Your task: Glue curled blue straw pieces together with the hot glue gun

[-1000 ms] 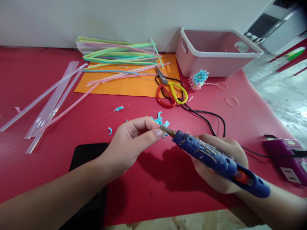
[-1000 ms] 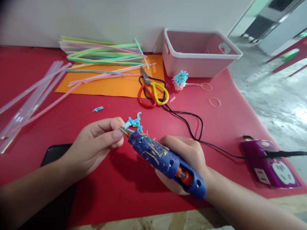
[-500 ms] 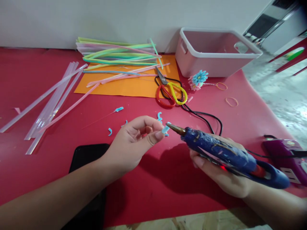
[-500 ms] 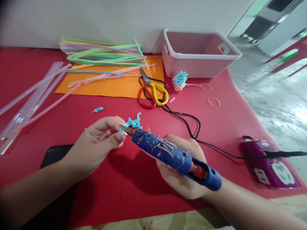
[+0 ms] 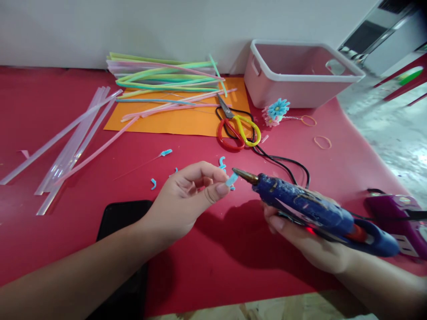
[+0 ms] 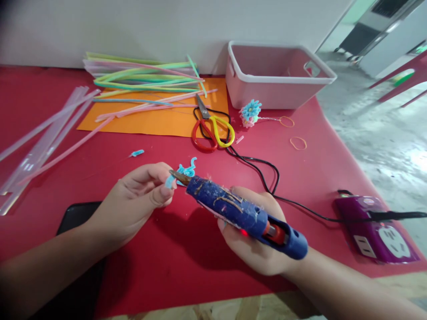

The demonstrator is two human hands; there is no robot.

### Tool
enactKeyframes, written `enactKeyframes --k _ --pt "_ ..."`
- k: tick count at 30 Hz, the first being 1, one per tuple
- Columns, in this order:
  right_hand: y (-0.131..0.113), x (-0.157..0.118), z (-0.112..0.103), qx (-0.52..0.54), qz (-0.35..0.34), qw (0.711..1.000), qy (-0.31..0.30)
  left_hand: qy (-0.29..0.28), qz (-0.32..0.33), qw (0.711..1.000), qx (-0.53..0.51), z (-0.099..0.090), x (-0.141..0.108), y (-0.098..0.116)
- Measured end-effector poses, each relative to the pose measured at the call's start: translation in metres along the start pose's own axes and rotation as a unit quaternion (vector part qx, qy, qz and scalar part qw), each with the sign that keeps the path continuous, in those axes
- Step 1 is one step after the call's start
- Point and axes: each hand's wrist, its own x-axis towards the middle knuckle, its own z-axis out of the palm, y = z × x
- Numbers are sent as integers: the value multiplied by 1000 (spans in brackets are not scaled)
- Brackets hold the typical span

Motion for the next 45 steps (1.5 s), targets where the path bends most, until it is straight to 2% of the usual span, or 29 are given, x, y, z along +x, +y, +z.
enactKeyframes --k 10,16,20,35,41,45 --pt "2 -1 4 -62 -56 995 54 -14 -3 1000 -2 1 -1 4" --pt "2 0 6 -111 -46 990 68 -18 -8 1000 -6 -1 -1 4" --pt "-3 2 6 -136 -71 985 80 -17 -15 1000 -20 -2 -2 2" --pt "1 2 0 -186 -124 974 25 -7 -27 999 -17 -3 -2 2" --pt "5 4 0 -182 -171 968 28 -6 -28 999 -36 -3 -1 2" --pt "5 4 -1 -185 -157 970 14 -8 -27 999 -42 -4 -2 2"
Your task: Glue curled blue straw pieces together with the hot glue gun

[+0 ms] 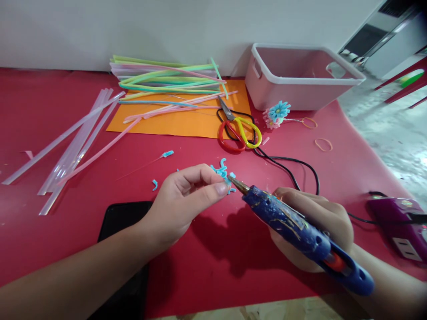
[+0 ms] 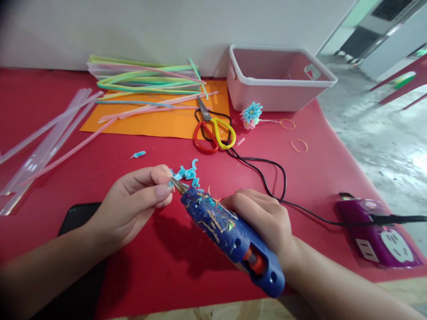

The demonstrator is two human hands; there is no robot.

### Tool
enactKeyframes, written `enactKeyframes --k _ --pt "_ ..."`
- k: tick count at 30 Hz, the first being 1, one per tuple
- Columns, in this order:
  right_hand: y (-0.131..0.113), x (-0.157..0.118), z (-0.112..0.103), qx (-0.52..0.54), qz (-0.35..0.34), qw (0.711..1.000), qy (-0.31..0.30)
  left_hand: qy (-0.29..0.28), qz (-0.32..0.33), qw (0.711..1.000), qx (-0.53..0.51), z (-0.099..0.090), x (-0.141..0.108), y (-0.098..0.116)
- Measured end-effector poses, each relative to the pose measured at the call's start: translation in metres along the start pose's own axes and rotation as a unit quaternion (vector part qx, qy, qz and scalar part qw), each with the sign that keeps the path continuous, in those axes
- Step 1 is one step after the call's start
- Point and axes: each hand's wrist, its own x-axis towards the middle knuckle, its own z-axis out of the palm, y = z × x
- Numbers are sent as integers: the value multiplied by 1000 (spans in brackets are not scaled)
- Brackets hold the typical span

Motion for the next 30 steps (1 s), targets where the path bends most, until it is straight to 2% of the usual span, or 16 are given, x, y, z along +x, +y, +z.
enactKeyframes --k 6,19,30 --pt "0 0 -1 5 -21 1000 7 -16 -12 1000 -6 -2 0 0" --pt "-1 2 1 6 -33 999 11 -5 3 1000 7 -1 1 -2" --pt "-4 0 1 -7 4 1000 2 -11 11 1000 6 -2 1 -3"
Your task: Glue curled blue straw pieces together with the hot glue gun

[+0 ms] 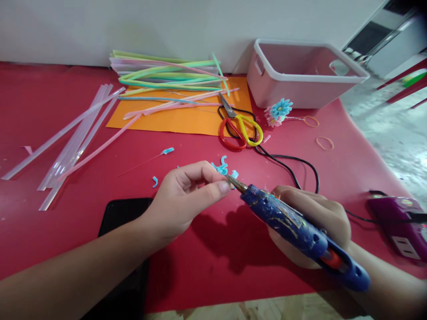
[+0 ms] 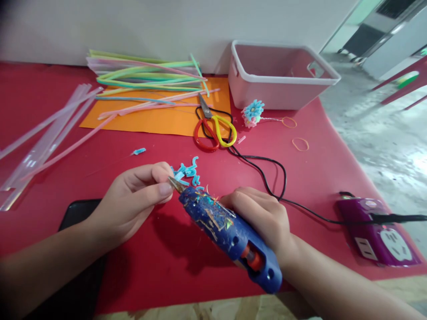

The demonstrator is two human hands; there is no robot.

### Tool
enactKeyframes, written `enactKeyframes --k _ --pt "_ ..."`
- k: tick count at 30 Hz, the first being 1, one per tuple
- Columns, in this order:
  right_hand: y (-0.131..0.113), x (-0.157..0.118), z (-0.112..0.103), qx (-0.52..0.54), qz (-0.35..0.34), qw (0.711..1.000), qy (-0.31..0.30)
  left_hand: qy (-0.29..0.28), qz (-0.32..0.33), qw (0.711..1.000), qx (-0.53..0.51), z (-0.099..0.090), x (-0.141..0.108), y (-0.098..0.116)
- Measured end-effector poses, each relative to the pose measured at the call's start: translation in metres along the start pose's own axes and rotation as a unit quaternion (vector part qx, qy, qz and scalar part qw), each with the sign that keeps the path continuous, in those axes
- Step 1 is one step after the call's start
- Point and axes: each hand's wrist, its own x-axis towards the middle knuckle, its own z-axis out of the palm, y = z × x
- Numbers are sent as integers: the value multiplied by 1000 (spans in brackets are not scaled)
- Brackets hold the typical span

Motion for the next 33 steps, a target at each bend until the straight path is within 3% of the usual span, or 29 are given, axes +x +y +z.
enactKeyframes --k 6,12,15,17,21,24,28,33 --pt "3 -3 6 -30 72 994 81 9 24 999 26 4 1 1" --pt "16 1 10 -60 115 984 123 53 90 966 236 2 3 14" --pt "19 4 10 -43 154 978 133 89 108 949 283 -8 5 31" --pt "20 5 9 -20 175 976 131 102 129 916 367 -20 5 44" --pt "19 5 9 27 168 978 119 144 190 764 600 -58 2 57" --pt "18 7 9 31 151 981 122 131 178 702 677 -85 -3 54" --pt "15 11 7 30 116 985 122 91 134 687 708 -102 -10 45" --pt "13 12 5 27 121 985 121 71 120 691 709 -100 -14 44"
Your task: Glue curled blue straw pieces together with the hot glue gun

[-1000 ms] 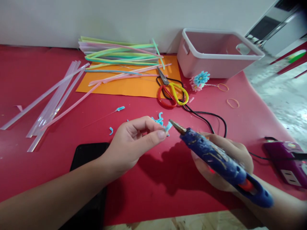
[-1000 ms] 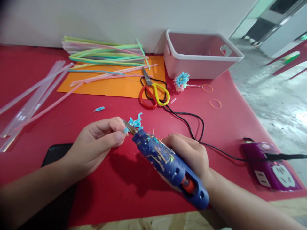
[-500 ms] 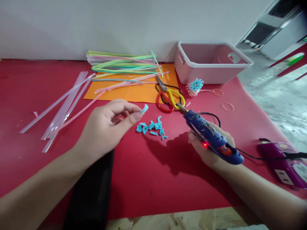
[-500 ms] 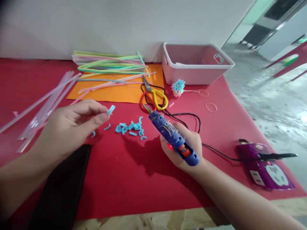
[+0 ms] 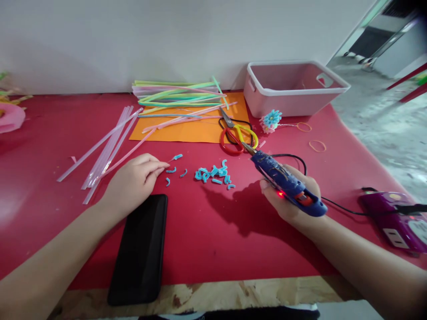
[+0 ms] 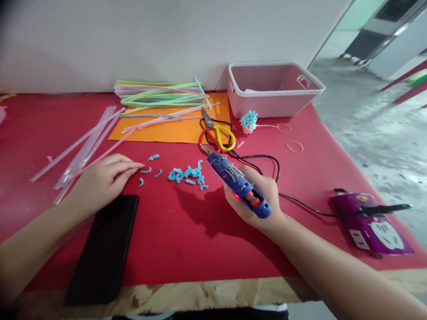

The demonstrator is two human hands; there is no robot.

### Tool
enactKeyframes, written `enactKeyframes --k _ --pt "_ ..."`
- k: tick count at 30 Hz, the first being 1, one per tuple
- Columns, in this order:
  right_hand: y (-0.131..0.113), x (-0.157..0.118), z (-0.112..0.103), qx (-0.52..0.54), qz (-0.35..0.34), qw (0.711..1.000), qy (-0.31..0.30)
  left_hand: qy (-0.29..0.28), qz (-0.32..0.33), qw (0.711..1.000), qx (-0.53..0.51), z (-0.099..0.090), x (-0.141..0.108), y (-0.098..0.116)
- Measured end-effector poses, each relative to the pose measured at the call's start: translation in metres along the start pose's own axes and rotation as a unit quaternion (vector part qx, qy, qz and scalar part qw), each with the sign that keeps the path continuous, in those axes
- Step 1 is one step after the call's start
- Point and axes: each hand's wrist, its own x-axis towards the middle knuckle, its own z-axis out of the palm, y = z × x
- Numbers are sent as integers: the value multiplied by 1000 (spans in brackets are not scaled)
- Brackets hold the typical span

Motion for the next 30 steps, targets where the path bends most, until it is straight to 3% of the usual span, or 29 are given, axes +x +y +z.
enactKeyframes --k 7,11,14,23,30 --pt "6 -4 2 3 21 1000 10 1 -18 1000 15 -8 2 3" --pt "9 -5 3 -1 29 1000 10 19 -10 998 58 -9 12 3" --pt "11 -5 4 -2 35 999 6 0 -30 997 66 -6 23 3" --pt "9 0 4 6 36 999 -2 -24 -50 998 -22 7 50 4" --pt "12 -3 4 3 26 999 -24 -25 -57 998 0 4 57 9"
